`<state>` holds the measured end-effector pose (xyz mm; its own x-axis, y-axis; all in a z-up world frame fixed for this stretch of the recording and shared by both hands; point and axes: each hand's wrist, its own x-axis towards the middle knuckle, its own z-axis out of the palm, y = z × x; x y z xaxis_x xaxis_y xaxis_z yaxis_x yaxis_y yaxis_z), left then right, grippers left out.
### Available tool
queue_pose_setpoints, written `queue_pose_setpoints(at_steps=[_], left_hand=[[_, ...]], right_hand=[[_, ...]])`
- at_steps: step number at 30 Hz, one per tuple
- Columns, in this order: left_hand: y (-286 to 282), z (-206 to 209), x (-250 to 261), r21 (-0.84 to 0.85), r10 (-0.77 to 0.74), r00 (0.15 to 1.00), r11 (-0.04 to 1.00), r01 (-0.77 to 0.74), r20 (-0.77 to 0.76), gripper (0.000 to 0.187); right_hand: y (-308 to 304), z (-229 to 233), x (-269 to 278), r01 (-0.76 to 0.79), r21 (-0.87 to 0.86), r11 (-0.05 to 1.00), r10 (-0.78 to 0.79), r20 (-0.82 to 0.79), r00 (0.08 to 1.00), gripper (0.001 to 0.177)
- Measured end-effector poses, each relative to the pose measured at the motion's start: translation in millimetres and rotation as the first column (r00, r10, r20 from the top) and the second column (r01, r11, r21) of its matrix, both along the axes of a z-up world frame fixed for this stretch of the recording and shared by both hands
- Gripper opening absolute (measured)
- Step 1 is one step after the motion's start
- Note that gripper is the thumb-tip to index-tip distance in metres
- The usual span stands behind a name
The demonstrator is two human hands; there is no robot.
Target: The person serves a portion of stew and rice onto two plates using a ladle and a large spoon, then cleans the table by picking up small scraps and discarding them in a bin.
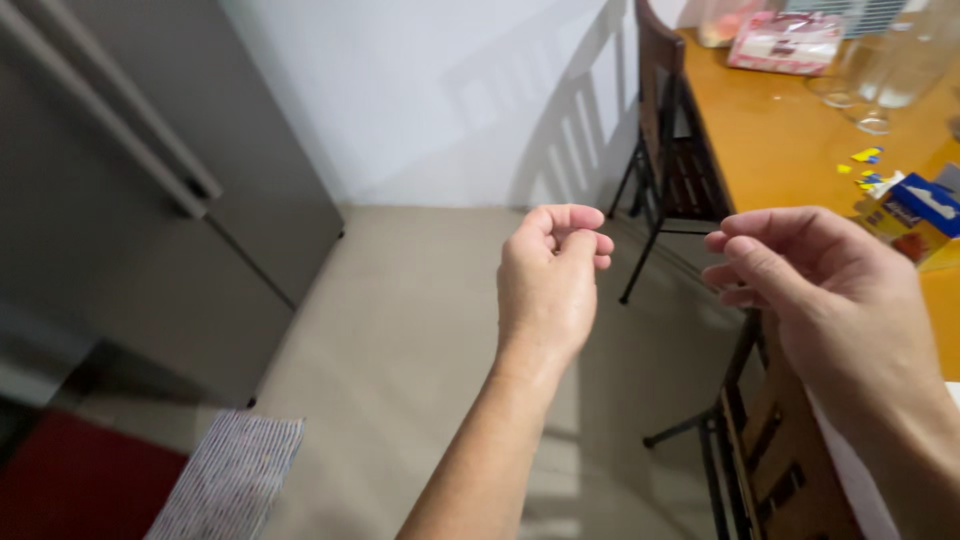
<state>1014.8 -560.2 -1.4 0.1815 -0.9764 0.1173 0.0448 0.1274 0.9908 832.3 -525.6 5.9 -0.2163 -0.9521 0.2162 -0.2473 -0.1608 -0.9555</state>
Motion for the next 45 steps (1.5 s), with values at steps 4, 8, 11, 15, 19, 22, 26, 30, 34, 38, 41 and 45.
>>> queue_pose_setpoints(at_steps=[4,8,11,15,19,22,26,30,34,38,41,45], left_hand=[[-37.3,-4.9,-14.0,0.029,-0.083,0.996,0.996,0.083,-0.023,0.016],[-83.3,-3.7,-33.4,-0.049,-0.186,0.982,0.981,0.186,-0.008,0.014],[-125.8,1.9,-48.3,-0.042,-0.237,0.971,0.97,0.237,0.024,0.013],[-184.5,-4.6,-83.9,-0.043,-0.321,0.945,0.945,0.324,0.058,0.012],[-236.0,-2.8,-126.4,-0.081,-0.378,0.925,0.922,0.38,0.035,0.011],[-259.8,-11.5,-153.8,-0.013,-0.458,0.883,0.887,0.462,0.107,0.011],[-296.6,-29.7,-193.5,-0.031,-0.537,0.834,0.838,0.544,0.127,0.011],[-336.6,-46.5,-227.5,0.037,-0.611,0.757,0.783,0.621,0.23,0.012],[-380.7,-56.1,-261.7,-0.021,-0.665,0.683,0.712,0.702,0.302,0.01],[-416.4,-61.0,-290.7,0.03,-0.746,0.523,0.585,0.81,0.413,0.015],[-428.8,-70.7,-314.0,0.093,-0.794,0.386,0.48,0.873,0.47,0.025],[-430.6,-82.0,-347.7,0.104,-0.767,0.26,0.389,0.915,0.586,0.046]], right_hand=[[-27.7,1.4,-6.1,0.051,-0.038,0.998,-0.048,0.057,0.997,0.021],[-65.1,0.8,-22.7,0.161,-0.053,0.986,-0.162,-0.02,0.987,0.021],[-103.1,-1.1,-42.0,0.208,-0.085,0.974,-0.212,-0.036,0.977,0.021],[-151.9,-17.4,-84.3,0.288,-0.088,0.954,-0.289,0.0,0.957,0.022],[-194.3,-20.2,-121.4,0.379,-0.056,0.924,-0.381,-0.036,0.924,0.024],[-205.0,-32.2,-147.8,0.441,0.052,0.896,-0.442,-0.007,0.897,0.026],[-220.3,-56.0,-184.5,0.552,0.115,0.826,-0.532,-0.164,0.83,0.033],[-231.6,-83.2,-221.0,0.708,0.159,0.688,-0.598,-0.427,0.678,0.046],[-251.2,-101.2,-251.5,0.819,0.18,0.545,-0.59,-0.612,0.527,0.057],[-271.2,-115.3,-261.2,0.867,0.299,0.398,-0.624,-0.604,0.495,0.06],[-269.4,-125.8,-263.9,0.885,0.321,0.336,-0.661,-0.589,0.465,0.06],[-268.3,-131.8,-271.1,0.919,0.308,0.245,-0.692,-0.609,0.388,0.07]])
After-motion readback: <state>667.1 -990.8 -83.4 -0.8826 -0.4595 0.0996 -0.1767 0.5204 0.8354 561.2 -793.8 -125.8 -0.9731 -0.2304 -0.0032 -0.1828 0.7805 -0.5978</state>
